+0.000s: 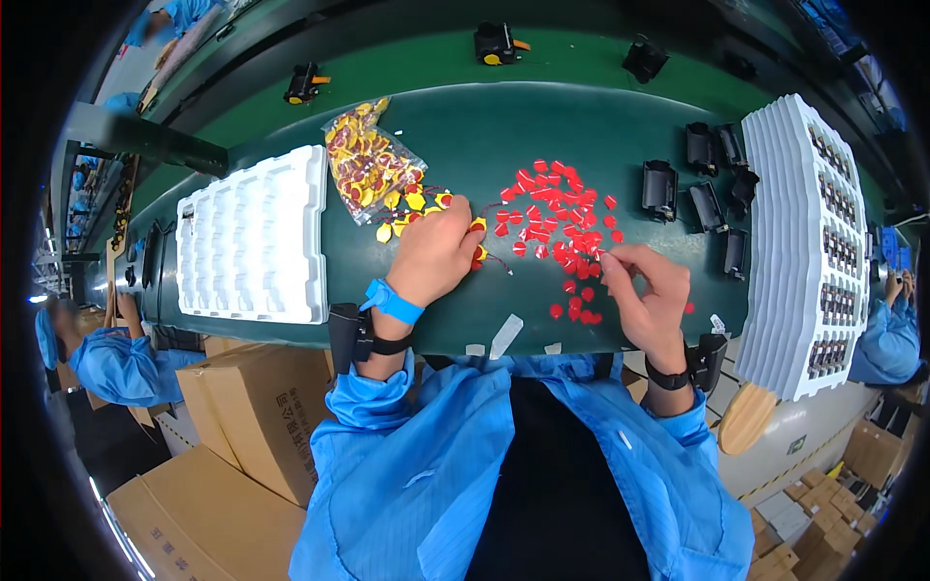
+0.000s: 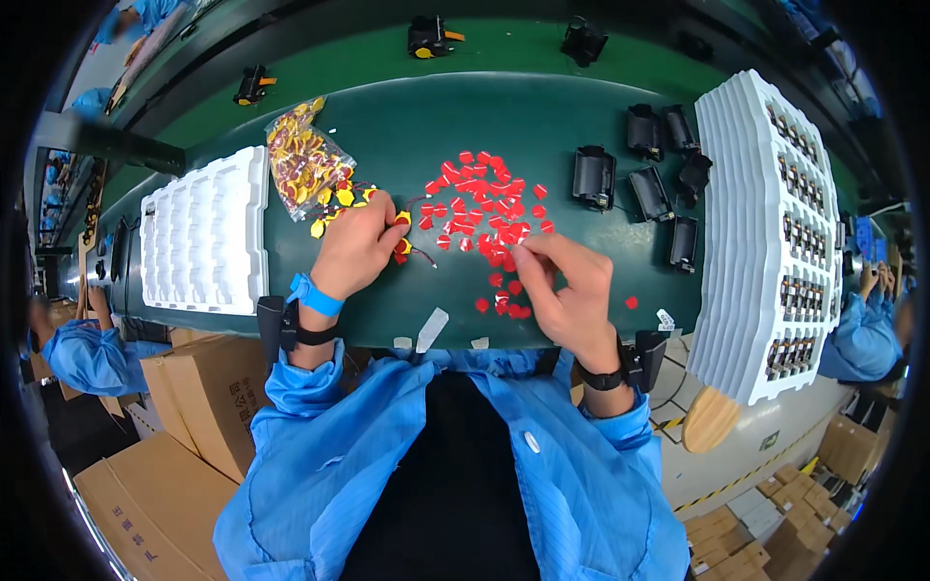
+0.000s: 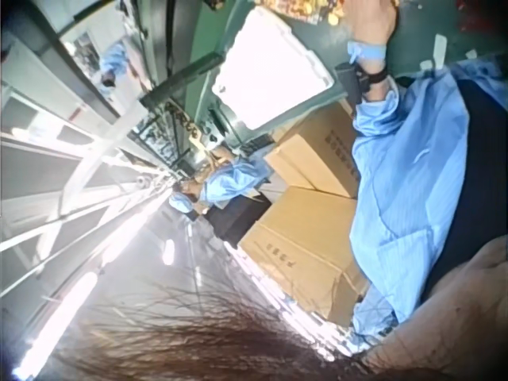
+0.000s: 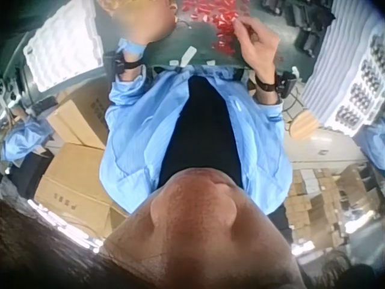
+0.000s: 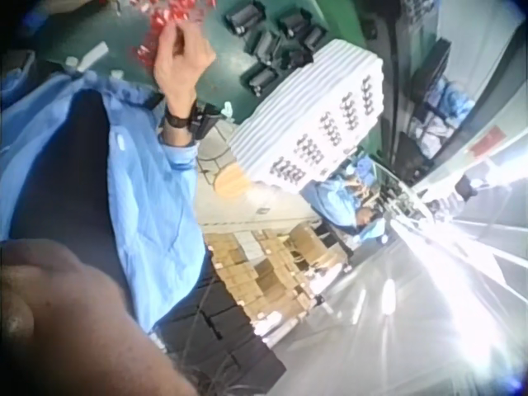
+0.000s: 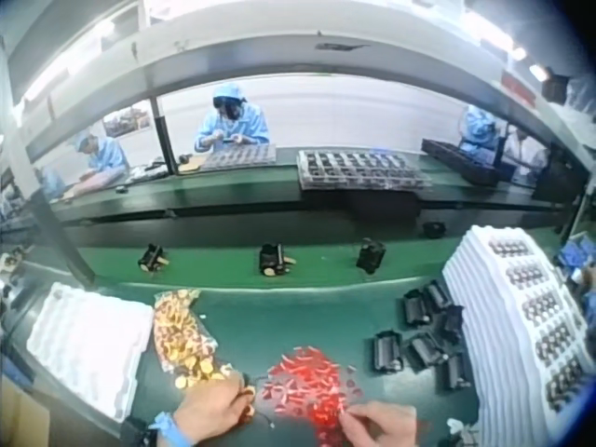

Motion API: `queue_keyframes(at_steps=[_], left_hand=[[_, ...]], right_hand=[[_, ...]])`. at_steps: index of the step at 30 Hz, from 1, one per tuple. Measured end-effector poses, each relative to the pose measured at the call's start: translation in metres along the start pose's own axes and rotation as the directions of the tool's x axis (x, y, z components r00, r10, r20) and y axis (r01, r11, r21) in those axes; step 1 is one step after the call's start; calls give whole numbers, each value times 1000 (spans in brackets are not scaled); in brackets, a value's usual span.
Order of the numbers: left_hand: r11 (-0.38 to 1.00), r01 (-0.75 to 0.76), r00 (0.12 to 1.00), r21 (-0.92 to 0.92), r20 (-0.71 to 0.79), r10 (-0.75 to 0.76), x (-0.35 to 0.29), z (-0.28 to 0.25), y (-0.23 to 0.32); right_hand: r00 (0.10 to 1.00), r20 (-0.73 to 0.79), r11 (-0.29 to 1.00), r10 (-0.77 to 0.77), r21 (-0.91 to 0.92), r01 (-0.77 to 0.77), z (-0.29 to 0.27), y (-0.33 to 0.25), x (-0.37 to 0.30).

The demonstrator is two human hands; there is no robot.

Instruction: Assembling small yellow and red plastic components into black plastic housings at a workstation.

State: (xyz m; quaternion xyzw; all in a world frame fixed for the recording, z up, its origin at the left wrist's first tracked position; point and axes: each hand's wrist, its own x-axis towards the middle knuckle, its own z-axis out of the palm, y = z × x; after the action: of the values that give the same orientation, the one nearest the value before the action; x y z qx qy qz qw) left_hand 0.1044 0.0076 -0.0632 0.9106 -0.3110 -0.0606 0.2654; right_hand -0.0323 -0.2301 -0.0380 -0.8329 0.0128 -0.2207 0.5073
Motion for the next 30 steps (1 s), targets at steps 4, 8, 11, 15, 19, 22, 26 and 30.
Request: queue_keyframes(at_steps=[4,8,11,15,19,22,26,30], left_hand=[[996,-92,994,-1,62,92,-8,-3,11],[966,-257,965,12,-55,257,-19,-16,32],[824,-554,816,117,-120,566,-26,-28,57],[818,-562,798,-119,-336,500,-27,-17,69],[640,-69,998,-765,-55,42,-36,-7,79],[581,-13,998,-814,28,60,-40,4,84],[567,24,996,-823,67,56,-44,11,90],[539,127,986,-833,164,20,-48,12,95]], right_hand=[[996,52,994,-71,92,66,14,-13,11],[879,264,815,396,341,-469,29,-26,15],[743,540,498,395,554,-667,33,-25,12],[739,575,227,351,713,-663,35,-22,-1],[767,569,94,298,782,-616,29,-15,-7],[762,552,146,340,769,-622,25,-19,-12],[782,493,239,382,765,-598,20,-18,-21],[782,481,294,396,740,-605,16,-15,-29]])
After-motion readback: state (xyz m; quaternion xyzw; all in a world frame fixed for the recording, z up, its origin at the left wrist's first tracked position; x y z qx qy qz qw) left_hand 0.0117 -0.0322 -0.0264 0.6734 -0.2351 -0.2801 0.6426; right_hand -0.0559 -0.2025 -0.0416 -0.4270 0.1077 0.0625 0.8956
